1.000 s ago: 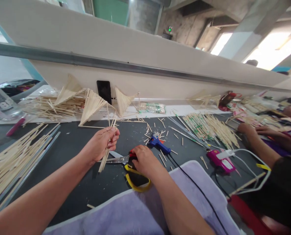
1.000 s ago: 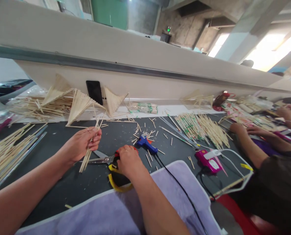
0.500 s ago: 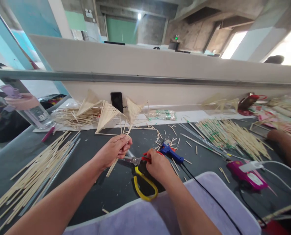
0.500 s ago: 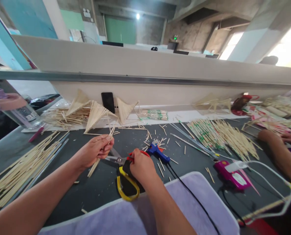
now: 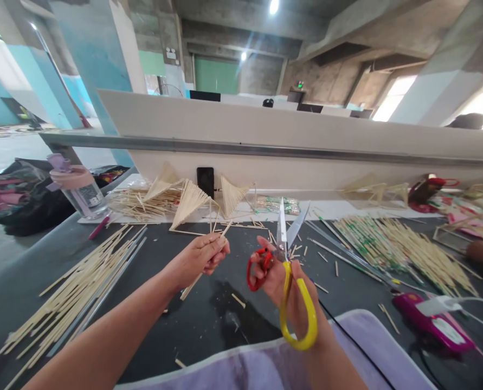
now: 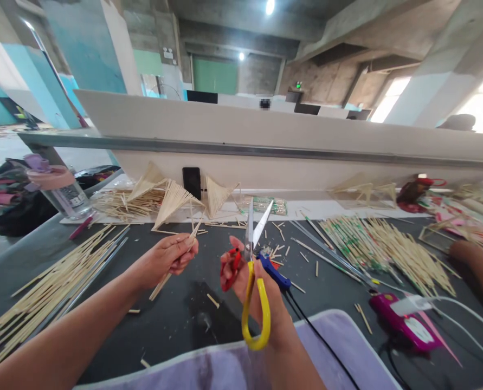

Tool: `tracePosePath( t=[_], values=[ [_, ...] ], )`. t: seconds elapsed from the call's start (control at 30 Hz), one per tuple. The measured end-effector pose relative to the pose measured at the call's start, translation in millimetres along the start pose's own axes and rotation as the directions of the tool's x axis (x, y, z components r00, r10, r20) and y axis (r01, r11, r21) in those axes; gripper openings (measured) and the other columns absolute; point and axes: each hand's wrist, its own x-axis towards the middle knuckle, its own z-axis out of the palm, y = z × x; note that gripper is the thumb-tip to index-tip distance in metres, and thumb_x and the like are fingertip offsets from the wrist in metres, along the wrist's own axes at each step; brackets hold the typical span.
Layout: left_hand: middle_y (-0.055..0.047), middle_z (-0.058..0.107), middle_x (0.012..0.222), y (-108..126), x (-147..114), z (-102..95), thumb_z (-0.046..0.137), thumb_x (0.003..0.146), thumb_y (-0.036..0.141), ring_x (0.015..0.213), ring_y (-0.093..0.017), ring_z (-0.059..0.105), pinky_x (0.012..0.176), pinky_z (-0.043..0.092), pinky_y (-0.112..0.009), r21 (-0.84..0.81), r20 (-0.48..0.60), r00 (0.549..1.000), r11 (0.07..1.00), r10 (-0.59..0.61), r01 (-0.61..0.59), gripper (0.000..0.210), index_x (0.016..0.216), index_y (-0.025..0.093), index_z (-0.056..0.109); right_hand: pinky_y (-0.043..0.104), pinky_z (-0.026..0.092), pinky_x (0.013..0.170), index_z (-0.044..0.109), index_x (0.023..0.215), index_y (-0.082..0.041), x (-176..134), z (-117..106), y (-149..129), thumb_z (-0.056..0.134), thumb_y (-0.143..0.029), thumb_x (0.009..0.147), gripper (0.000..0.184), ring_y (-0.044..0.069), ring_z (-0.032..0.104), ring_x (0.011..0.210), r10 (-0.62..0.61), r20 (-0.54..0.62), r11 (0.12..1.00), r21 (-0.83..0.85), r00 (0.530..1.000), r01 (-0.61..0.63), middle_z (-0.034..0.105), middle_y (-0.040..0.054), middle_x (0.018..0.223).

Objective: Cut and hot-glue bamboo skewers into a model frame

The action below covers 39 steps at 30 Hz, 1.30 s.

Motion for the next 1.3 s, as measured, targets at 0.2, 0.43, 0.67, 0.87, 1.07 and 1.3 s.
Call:
tracePosePath(
  t=[0.2, 0.43, 0.67, 0.87, 1.07, 1.3],
  values=[
    [0.006, 0.034, 0.056, -2, 3, -3.1, 0.041, 0.085, 0.043, 0.044, -0.003, 0.023, 0.041, 0.018, -0.018, 0.018, 0.007, 1.0, 1.0, 0.007, -0.007, 0.03, 0.077, 0.016, 0.05, 0.033, 0.039, 0.064, 0.038, 0.129, -0.032, -10, 16, 0, 0.054, -0.069, 0.064, 0.077, 0.014, 0.043, 0.066, 0.11, 0.202, 0.97, 0.19, 0.973, -0.149, 0.057, 0.0092, 0.104],
    [0.007, 0.032, 0.056, -6, 8, -7.7, 0.043, 0.085, 0.043, 0.043, -0.003, 0.021, 0.04, 0.014, -0.018, -0.02, -0.01, 1.0, 1.0, -0.022, 0.022, 0.029, 0.077, 0.016, 0.048, 0.026, 0.04, 0.061, 0.046, 0.119, -0.031, -2, 6, 5, 0.058, -0.042, 0.073, 0.049, 0.013, 0.043, 0.071, 0.18, 0.091, 0.948, 0.25, 0.98, -0.197, 0.053, 0.0049, 0.101],
    [0.006, 0.033, 0.056, -2, 4, -8.0, 0.042, 0.086, 0.043, 0.044, -0.003, 0.021, 0.041, 0.015, -0.018, 0.001, 0.038, 0.999, 1.0, 0.001, -0.001, 0.029, 0.077, 0.015, 0.049, 0.035, 0.046, 0.065, 0.05, 0.11, -0.026, -3, 2, 15, 0.053, -0.03, 0.07, 0.04, 0.014, 0.049, 0.067, 0.052, 0.107, 0.996, -0.082, 0.993, -0.044, 0.053, 0.0037, 0.089],
    [0.006, 0.033, 0.056, -1, 3, -9.2, 0.042, 0.085, 0.044, 0.044, -0.003, 0.022, 0.04, 0.016, -0.017, 0.023, 0.04, 0.999, 1.0, -0.013, 0.012, 0.03, 0.078, 0.016, 0.049, 0.028, 0.044, 0.066, 0.058, 0.105, -0.02, 16, -18, 55, 0.052, -0.011, 0.061, 0.045, 0.014, 0.053, 0.068, -0.184, -0.102, 0.655, -0.755, 0.978, 0.045, 0.055, 0.0019, 0.08],
    [0.006, 0.035, 0.056, 2, 0, -5.0, 0.043, 0.084, 0.045, 0.043, -0.003, 0.024, 0.04, 0.021, -0.016, 0.107, 0.054, 0.996, 0.992, -0.07, 0.064, 0.031, 0.077, 0.016, 0.051, 0.027, 0.047, 0.066, 0.058, 0.109, -0.022, 20, -42, 66, 0.043, -0.005, 0.057, 0.057, 0.015, 0.056, 0.07, -0.233, 0.103, 0.348, -0.92, 0.967, 0.182, 0.061, 0.003, 0.083],
    [0.006, 0.035, 0.055, 1, -3, -2.0, 0.044, 0.082, 0.045, 0.043, -0.004, 0.025, 0.039, 0.022, -0.016, 0.198, 0.106, 0.988, 0.976, -0.114, 0.091, 0.031, 0.078, 0.016, 0.053, 0.026, 0.047, 0.066, 0.056, 0.112, -0.023, 14, -38, 62, 0.043, -0.003, 0.054, 0.063, 0.015, 0.056, 0.071, -0.201, 0.16, 0.254, -0.945, 0.967, 0.209, 0.061, 0.0033, 0.087]
  ],
)
